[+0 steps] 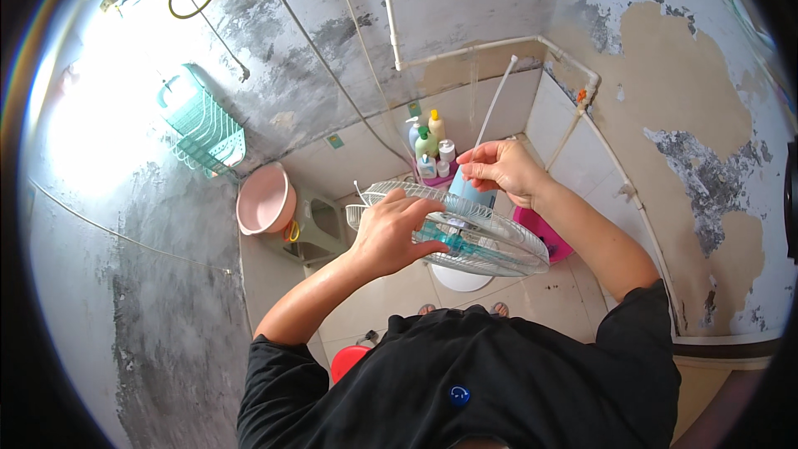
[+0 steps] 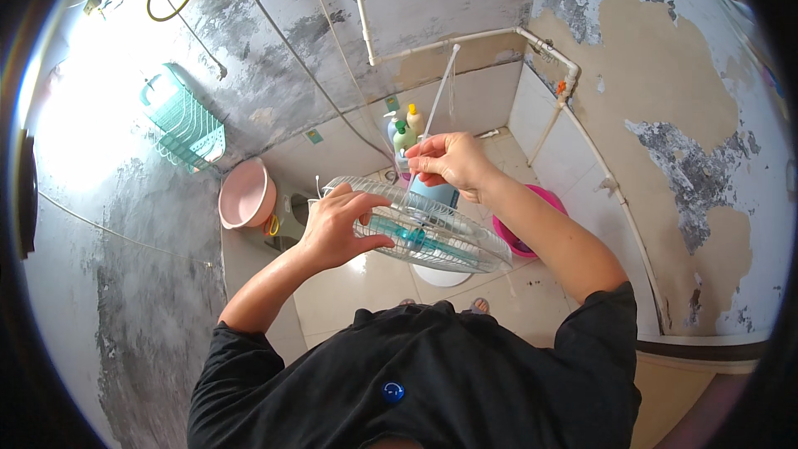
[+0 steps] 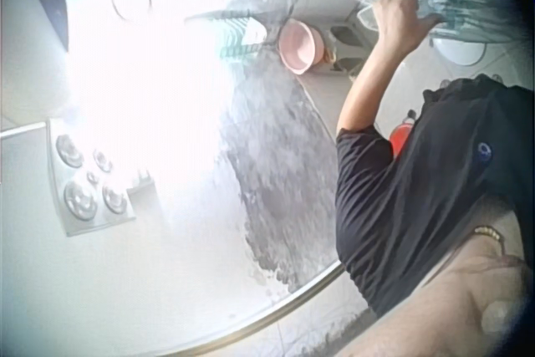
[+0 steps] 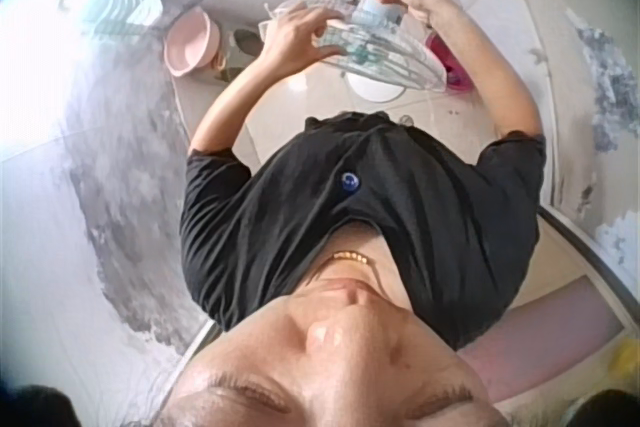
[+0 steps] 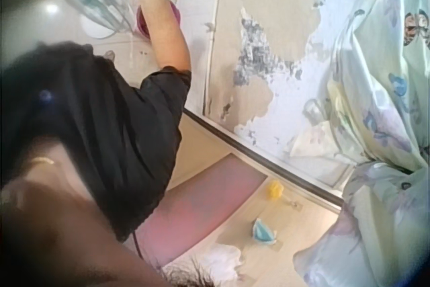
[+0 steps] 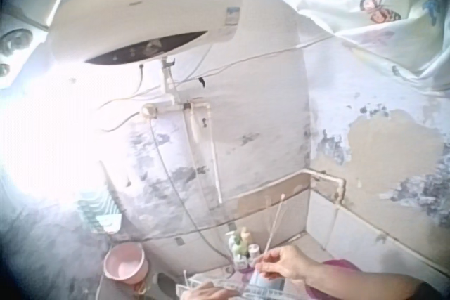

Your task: The person sits on the floor and uses cable ties and scissors to secure the wire mesh cage of a floor fan.

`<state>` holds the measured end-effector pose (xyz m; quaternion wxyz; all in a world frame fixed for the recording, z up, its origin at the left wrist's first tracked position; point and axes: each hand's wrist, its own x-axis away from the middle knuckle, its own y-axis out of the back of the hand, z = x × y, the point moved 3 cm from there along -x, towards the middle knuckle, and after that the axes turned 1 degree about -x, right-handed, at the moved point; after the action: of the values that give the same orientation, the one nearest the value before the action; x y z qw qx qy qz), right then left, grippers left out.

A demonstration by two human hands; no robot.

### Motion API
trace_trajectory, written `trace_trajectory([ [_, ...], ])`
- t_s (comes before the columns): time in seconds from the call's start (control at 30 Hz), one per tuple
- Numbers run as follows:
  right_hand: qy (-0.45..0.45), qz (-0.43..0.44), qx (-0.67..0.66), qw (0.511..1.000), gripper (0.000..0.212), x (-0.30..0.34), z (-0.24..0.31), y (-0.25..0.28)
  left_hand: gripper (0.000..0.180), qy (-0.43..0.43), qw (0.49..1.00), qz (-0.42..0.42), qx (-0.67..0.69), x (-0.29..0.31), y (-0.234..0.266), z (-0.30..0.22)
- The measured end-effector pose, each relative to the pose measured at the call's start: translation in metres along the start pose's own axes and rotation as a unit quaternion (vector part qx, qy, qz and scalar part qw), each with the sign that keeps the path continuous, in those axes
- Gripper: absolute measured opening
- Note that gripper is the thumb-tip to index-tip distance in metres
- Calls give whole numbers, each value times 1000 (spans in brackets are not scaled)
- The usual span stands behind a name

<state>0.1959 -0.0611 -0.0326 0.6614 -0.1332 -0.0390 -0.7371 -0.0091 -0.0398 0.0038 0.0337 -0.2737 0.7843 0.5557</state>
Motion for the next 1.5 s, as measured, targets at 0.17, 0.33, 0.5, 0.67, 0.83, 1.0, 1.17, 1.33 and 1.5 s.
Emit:
trace_trajectory([
  [0.17,-1,7,23,1000,20,4,-2,-9,46,14,1000,21,-3,0,1,1],
  [0.33,-74,-10,38,996,15,3,-6,-14,45,-1,1000,-13,7,2,-2,0],
  [0.5,-130,11,5,991,13,-2,-12,-13,42,6,999,-32,10,2,-3,-2],
  [0.67,-121,-23,38,992,17,8,-12,-20,39,-9,998,-59,4,4,-7,-1],
  [0.83,-51,-5,36,998,12,26,-6,-32,39,-13,997,-80,-12,3,-10,-3],
  [1.0,-51,-49,40,997,11,29,-12,-30,46,-25,994,-102,-22,5,-15,-3],
  [1.17,-61,-83,19,994,12,36,-13,-33,52,-92,985,-126,-78,4,-17,-6],
  [1.33,-36,-112,-3,993,17,38,-17,-35,43,-131,976,-120,-128,2,-18,-8],
  [1.5,-23,-108,47,993,17,37,-20,-36,28,-138,973,-123,-138,2,-23,-10],
])
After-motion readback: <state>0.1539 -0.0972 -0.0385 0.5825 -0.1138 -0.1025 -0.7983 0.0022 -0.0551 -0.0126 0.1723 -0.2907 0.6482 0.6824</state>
